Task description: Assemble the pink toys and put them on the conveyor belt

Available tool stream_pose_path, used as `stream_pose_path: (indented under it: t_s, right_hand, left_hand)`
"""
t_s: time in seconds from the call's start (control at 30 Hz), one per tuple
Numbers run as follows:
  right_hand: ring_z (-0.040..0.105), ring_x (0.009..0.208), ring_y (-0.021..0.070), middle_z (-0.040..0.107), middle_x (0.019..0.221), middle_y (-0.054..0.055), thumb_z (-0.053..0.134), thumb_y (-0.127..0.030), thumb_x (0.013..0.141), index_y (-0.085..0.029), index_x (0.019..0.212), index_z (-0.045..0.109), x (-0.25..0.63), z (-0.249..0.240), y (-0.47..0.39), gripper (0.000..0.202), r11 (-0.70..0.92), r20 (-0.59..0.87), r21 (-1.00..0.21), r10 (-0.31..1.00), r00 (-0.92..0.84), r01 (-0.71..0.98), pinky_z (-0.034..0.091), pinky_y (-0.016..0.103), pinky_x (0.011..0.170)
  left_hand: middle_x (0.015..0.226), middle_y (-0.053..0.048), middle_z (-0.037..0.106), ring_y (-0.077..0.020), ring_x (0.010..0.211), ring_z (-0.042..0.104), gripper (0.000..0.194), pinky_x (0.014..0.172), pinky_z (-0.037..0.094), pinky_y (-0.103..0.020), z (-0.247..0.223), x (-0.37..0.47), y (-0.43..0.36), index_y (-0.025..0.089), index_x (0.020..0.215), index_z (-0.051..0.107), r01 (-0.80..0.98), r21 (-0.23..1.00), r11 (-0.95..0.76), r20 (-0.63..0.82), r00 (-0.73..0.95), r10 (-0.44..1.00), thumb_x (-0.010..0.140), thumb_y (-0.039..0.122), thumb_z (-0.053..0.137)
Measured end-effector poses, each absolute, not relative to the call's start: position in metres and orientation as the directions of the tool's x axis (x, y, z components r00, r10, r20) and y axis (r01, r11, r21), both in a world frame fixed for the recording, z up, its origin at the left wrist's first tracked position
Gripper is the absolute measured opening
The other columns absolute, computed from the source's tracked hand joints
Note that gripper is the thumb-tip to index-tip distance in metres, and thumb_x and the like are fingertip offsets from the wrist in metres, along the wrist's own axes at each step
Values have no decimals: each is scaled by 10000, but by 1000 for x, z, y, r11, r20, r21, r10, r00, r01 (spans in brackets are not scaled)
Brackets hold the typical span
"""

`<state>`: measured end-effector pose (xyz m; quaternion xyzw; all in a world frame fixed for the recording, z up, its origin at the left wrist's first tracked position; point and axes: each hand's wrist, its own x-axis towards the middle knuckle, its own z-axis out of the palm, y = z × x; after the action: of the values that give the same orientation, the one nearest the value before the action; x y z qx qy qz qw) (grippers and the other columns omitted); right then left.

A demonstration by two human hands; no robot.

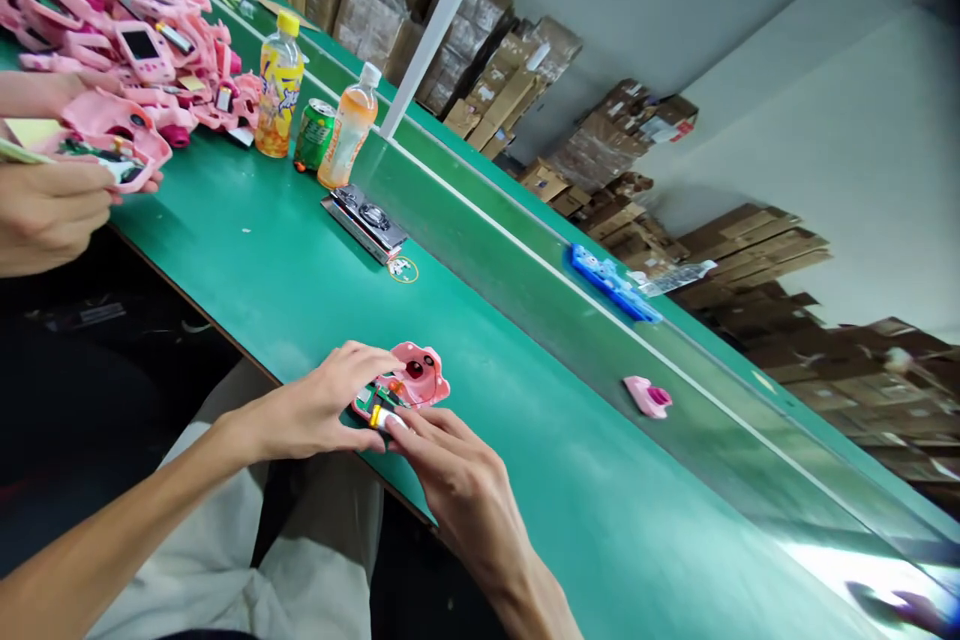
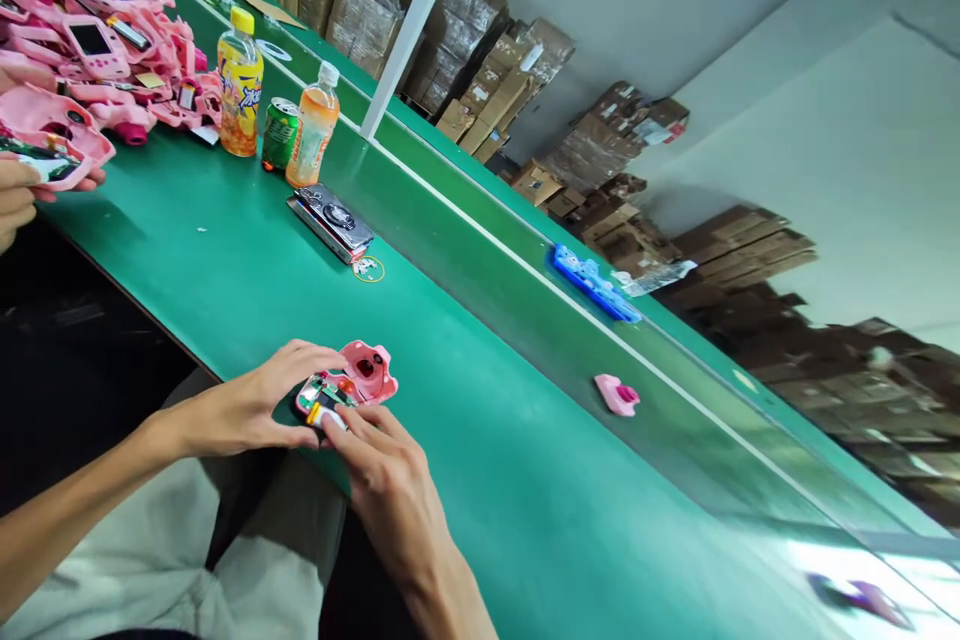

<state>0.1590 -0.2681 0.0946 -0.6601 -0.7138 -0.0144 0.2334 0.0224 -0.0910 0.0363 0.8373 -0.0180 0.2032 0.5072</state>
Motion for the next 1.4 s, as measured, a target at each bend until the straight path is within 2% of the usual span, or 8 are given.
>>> stream_pose_path:
  t_s: [0.13,0.2,0.4,0.7,0.83,1.07,1.23,1.4]
  right_hand:
    - [717,971,181,774,1096,23,550,-68,955,-289,1256,693,162,98,-267,399,60,367,-357,927,81,932,655,315,786]
    - [719,965,182,772,1102,24,546,-65,955,-310,1283,678,163,97,-268,430,44,362,-376,926,103,926,658,319,772]
    - [699,1026,197,754,1163,49,528,-32,960,-250,1351,617,166,78,-272,456,56,380,-269,924,52,961,649,353,847]
    - [688,992,220,746,1154,125,542,-12,940,-82,1197,661,159,60,-276,292,19,384,-81,923,13,997,639,351,876]
    - [684,1059,235,723,1200,154,452,-8,967,-65,1250,635,154,61,-277,342,12,325,30,946,-21,999,626,379,917]
    - [628,1180,291,674,1275,212,425,-30,966,-5,1349,565,141,69,-279,409,-38,163,88,986,24,995,599,421,982]
    - [533,1296,303,617,1375,197,459,11,928,-80,1368,571,136,43,-285,463,-122,336,13,935,111,992,581,473,986]
    - [463,1348,360,613,1391,172,646,-76,894,-203,1167,718,123,18,-298,310,-342,627,-7,731,270,940,554,517,929]
  left_hand:
    - [1277,-58,635,-212,1226,559,255,1059,465,-361,32,30,-91,232,1195,660,-181,844,-506,337,912,236,948,175,635]
    - [1149,-43,682,-206,1104,607,166,985,488,-360,30,34,-97,207,1064,690,-125,831,-543,327,899,292,993,157,549]
    - [1033,-12,699,-207,999,622,170,932,471,-381,30,42,-114,205,1001,668,-11,797,-604,305,871,385,1017,161,505]
    - [961,-6,682,-188,927,625,108,831,493,-320,27,41,-117,198,950,629,42,812,-583,300,826,478,1009,193,539]
    - [979,-29,683,-200,937,630,198,837,499,-332,25,38,-118,196,965,629,-3,744,-668,382,823,422,1047,241,454]
    - [1372,-95,558,-281,1187,575,364,974,519,-414,18,19,-103,265,1374,546,-151,594,-790,393,911,122,1012,272,506]
    - [1373,-116,535,-296,1199,568,383,968,539,-439,17,18,-97,285,1390,557,-175,580,-796,371,926,66,1019,241,475]
    - [1384,-130,524,-308,1251,541,367,1014,519,-476,16,20,-100,268,1348,589,-178,574,-800,376,924,64,998,207,497]
